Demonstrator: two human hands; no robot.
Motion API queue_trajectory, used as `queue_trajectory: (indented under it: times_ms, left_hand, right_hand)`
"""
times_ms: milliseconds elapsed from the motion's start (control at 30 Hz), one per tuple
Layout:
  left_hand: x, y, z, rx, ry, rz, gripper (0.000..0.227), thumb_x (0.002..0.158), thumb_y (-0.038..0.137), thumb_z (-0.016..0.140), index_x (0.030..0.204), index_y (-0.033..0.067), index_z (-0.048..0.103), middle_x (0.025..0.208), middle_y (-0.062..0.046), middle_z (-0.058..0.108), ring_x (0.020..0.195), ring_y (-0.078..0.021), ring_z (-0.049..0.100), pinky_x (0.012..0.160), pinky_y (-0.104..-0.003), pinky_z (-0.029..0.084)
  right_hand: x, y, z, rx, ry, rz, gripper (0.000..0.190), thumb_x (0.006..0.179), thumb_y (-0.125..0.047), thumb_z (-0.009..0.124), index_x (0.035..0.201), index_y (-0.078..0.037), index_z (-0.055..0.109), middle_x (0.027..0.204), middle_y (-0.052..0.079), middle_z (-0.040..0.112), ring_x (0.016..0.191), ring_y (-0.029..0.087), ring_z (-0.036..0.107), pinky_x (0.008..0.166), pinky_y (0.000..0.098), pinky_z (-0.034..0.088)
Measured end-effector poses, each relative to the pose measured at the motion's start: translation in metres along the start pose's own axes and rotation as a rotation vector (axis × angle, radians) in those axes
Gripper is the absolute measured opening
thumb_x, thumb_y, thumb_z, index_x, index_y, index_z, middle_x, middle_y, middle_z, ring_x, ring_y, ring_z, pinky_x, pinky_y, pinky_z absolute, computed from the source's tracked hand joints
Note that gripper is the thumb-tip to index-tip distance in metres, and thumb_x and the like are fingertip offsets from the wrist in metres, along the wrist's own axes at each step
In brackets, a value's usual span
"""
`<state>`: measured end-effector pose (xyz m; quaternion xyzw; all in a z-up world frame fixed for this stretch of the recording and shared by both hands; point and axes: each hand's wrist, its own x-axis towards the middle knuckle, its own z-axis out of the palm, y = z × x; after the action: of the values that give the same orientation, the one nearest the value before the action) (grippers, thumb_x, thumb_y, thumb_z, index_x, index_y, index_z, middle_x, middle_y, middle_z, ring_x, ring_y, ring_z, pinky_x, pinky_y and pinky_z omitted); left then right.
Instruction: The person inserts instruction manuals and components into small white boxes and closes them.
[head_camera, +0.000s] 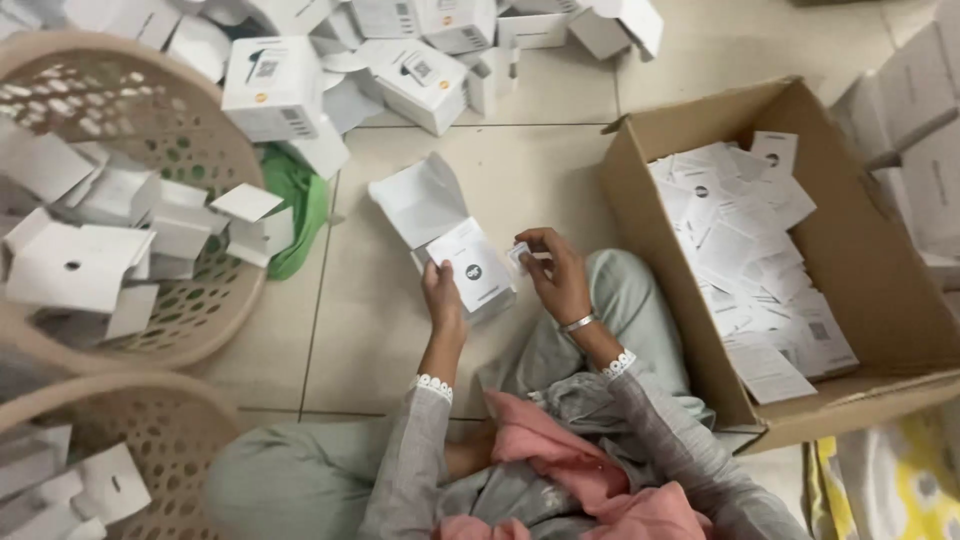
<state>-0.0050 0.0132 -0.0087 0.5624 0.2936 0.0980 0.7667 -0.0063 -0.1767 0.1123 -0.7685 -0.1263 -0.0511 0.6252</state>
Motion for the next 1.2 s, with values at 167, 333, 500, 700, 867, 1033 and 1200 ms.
queue_trajectory:
  times_ms: [167, 333, 500, 700, 867, 1033, 1200]
  left_hand:
    - [0.032, 0.000, -0.052, 0.295, 0.045, 0.279, 0.030, 0.105, 0.012, 0.053, 0.133, -0.0008, 0.051, 0.135, -0.017, 0.061, 0.124, -0.0253, 0.061, 0.105, -0.037, 0.048]
    - [0.066, 0.024, -0.125, 0.447, 0.068, 0.523, 0.030, 0.103, 0.010, 0.056, 0.132, 0.0008, 0.054, 0.132, -0.016, 0.066, 0.121, -0.0241, 0.067, 0.103, -0.035, 0.054]
    - [0.064, 0.074, -0.185, 0.569, 0.148, 0.498, 0.026, 0.101, 0.010, 0.062, 0.125, 0.0030, 0.061, 0.124, -0.015, 0.070, 0.114, -0.0256, 0.069, 0.097, -0.036, 0.055]
    - [-0.070, 0.218, -0.220, 0.474, 0.454, 0.690, 0.014, 0.101, 0.003, 0.058, 0.112, 0.0038, 0.066, 0.111, -0.010, 0.072, 0.099, -0.0210, 0.072, 0.085, -0.036, 0.056]
    - [-0.122, 0.209, -0.311, 0.514, 0.812, 0.792, 0.012, 0.100, -0.003, 0.056, 0.101, 0.0042, 0.066, 0.097, -0.008, 0.072, 0.087, -0.0198, 0.071, 0.078, -0.035, 0.056]
    - [-0.167, 0.224, -0.392, 0.784, 1.048, 0.786, 0.018, 0.089, -0.007, 0.059, 0.104, 0.0009, 0.065, 0.102, -0.014, 0.068, 0.094, -0.0290, 0.065, 0.077, -0.040, 0.053]
    - [-0.147, 0.171, -0.516, 1.839, 1.312, 0.417, 0.044, 0.072, 0.009, 0.067, 0.114, 0.0000, 0.069, 0.104, -0.019, 0.068, 0.103, -0.0373, 0.062, 0.093, -0.054, 0.049]
  right_hand:
    - [0.001, 0.007, 0.046, -0.384, -0.146, -0.247, 0.042, 0.086, -0.008, 0.075, 0.126, -0.003, 0.061, 0.124, 0.015, 0.064, 0.117, 0.033, 0.058, 0.098, 0.0434, 0.050]
    - [-0.022, 0.053, 0.068, -0.639, -0.425, -0.400, 0.045, 0.088, -0.025, 0.074, 0.127, -0.008, 0.060, 0.130, 0.014, 0.062, 0.128, 0.034, 0.052, 0.113, 0.0494, 0.039]
    - [-0.047, 0.069, 0.093, -0.714, -0.525, -0.508, 0.035, 0.095, -0.027, 0.066, 0.125, -0.010, 0.063, 0.129, 0.011, 0.063, 0.126, 0.033, 0.055, 0.118, 0.0550, 0.030]
    - [-0.044, -0.057, 0.172, -0.377, -0.575, -0.580, 0.030, 0.095, -0.017, 0.068, 0.124, -0.007, 0.065, 0.130, 0.012, 0.064, 0.122, 0.035, 0.058, 0.111, 0.0495, 0.043]
    - [-0.081, -0.172, 0.279, -0.015, -0.771, -0.641, 0.025, 0.097, -0.011, 0.069, 0.122, -0.008, 0.066, 0.126, 0.010, 0.068, 0.115, 0.031, 0.066, 0.098, 0.0417, 0.054]
    - [-0.145, -0.220, 0.386, 0.276, -0.986, -0.596, 0.029, 0.098, -0.007, 0.068, 0.127, -0.006, 0.063, 0.127, 0.013, 0.066, 0.116, 0.032, 0.067, 0.097, 0.0412, 0.056]
    - [-0.194, -0.160, 0.458, -0.345, -1.059, -0.780, 0.066, 0.069, -0.006, 0.075, 0.131, -0.002, 0.053, 0.128, 0.019, 0.055, 0.115, 0.039, 0.058, 0.099, 0.0487, 0.046]
